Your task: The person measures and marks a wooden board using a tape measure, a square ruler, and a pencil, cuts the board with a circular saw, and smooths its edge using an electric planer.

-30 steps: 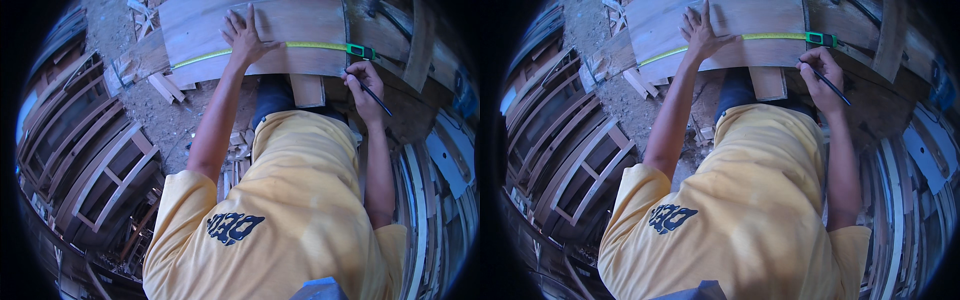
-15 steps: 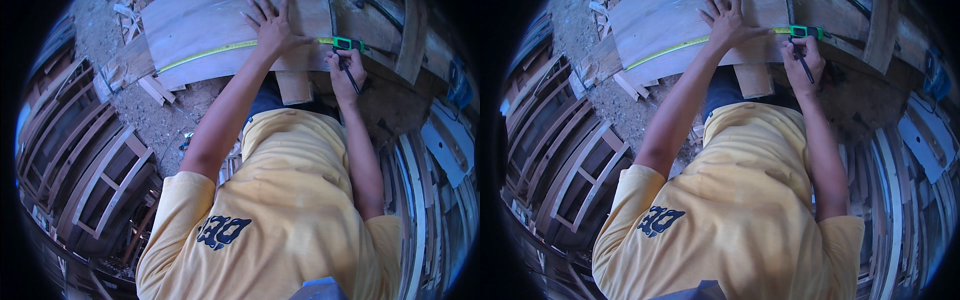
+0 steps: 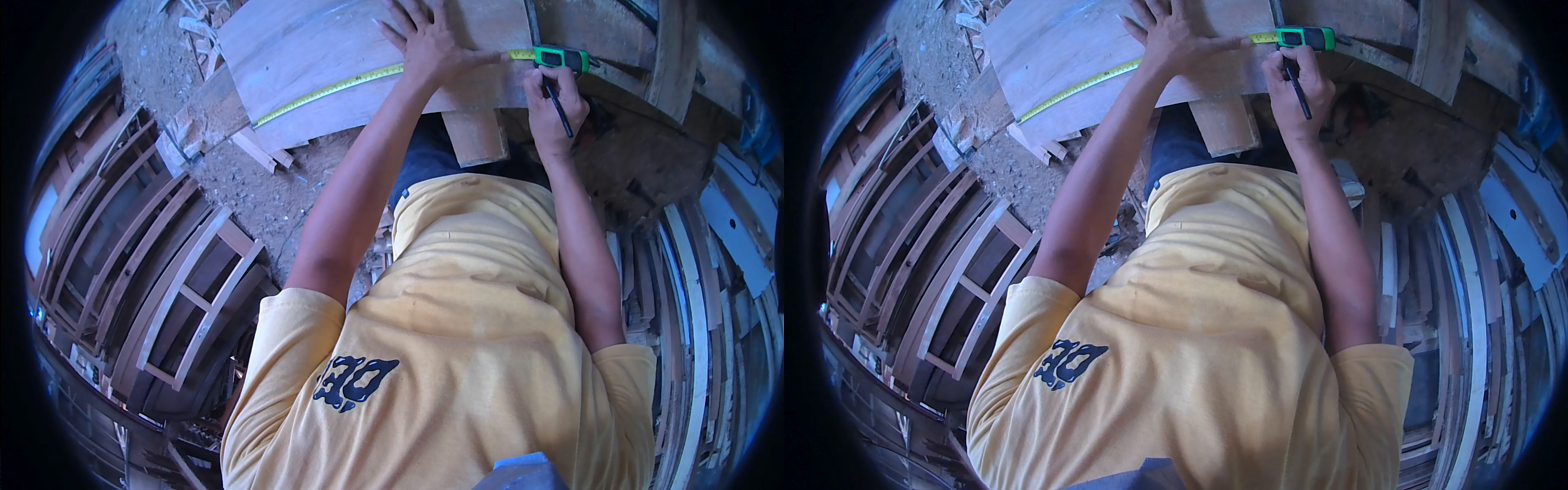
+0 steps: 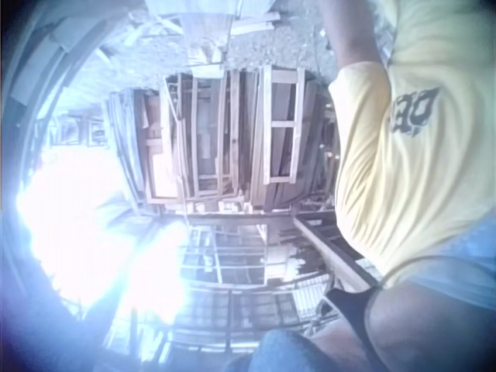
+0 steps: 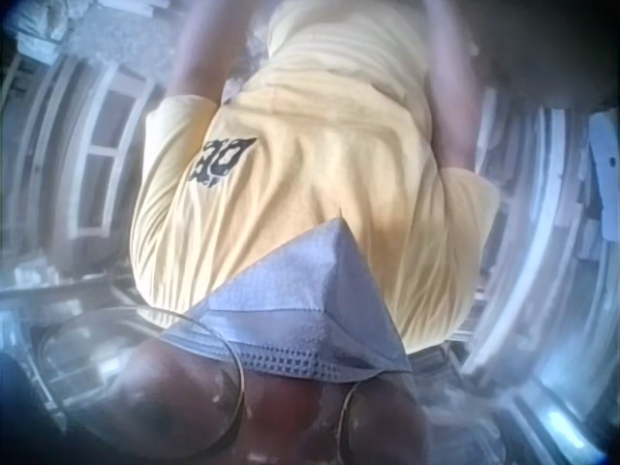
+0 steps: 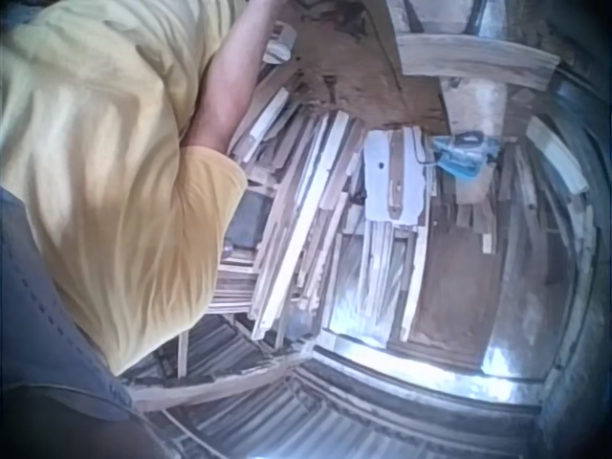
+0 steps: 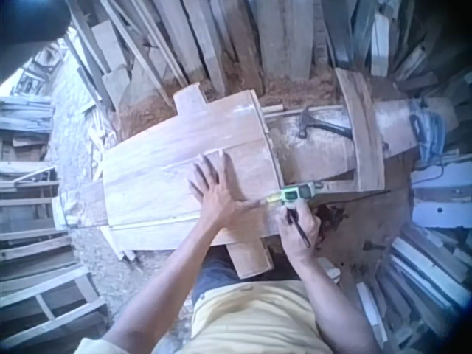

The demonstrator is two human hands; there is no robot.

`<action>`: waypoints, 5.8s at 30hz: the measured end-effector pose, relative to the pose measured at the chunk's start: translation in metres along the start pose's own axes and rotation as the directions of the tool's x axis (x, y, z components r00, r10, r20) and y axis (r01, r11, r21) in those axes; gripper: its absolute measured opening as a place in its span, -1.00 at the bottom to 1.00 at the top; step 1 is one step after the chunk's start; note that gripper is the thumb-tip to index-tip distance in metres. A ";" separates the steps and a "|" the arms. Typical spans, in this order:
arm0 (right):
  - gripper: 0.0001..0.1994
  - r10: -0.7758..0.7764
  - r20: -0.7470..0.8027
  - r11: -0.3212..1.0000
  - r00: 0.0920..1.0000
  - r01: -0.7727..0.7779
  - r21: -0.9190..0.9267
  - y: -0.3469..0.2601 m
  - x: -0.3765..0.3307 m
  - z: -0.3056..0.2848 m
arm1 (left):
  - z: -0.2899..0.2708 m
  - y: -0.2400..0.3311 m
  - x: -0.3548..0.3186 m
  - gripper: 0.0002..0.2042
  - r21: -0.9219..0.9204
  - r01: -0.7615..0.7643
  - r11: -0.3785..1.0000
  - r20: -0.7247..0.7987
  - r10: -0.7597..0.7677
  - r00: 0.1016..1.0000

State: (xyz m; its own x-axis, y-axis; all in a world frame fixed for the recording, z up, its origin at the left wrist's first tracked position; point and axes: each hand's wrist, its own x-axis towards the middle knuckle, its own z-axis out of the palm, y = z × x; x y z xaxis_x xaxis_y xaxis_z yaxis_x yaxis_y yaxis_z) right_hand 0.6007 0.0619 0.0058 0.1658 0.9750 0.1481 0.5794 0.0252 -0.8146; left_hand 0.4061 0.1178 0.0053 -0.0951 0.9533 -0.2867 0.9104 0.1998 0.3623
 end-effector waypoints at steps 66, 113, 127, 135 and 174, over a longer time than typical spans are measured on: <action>-0.44 -0.073 0.308 0.988 0.949 0.110 -0.106 -0.014 0.082 -0.058 | -0.045 -0.269 -0.088 -0.14 -0.165 0.651 0.741 -0.455 -0.643 0.616; -0.61 0.099 0.519 0.992 0.849 -0.127 0.020 -0.046 0.300 0.049 | -0.104 -0.374 0.097 -0.65 -0.711 0.276 0.647 -0.426 -0.709 0.563; -0.78 0.098 -0.100 0.966 0.990 -0.071 0.247 -0.057 0.189 0.080 | -0.103 -0.337 0.107 -0.39 -0.298 0.532 0.792 -0.605 -0.588 0.537; -0.86 0.156 -0.086 0.969 0.984 -0.136 0.209 -0.045 0.181 0.117 | -0.097 -0.117 0.199 -0.48 -0.106 -0.416 0.903 -0.328 0.364 0.872; -0.55 0.075 -0.219 0.997 0.973 -0.079 -0.012 -0.070 0.235 0.093 | -0.085 0.008 0.249 -0.55 -0.385 -0.256 0.887 0.259 0.370 0.892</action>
State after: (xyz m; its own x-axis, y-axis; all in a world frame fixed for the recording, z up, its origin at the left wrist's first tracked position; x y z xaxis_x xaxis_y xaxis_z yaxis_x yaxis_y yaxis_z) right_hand 0.5248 0.3097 0.0449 0.3797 0.9018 0.2063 0.5736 -0.0545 -0.8173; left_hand 0.3554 0.3758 0.0127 0.3560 0.8659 -0.3513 0.6765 0.0205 0.7362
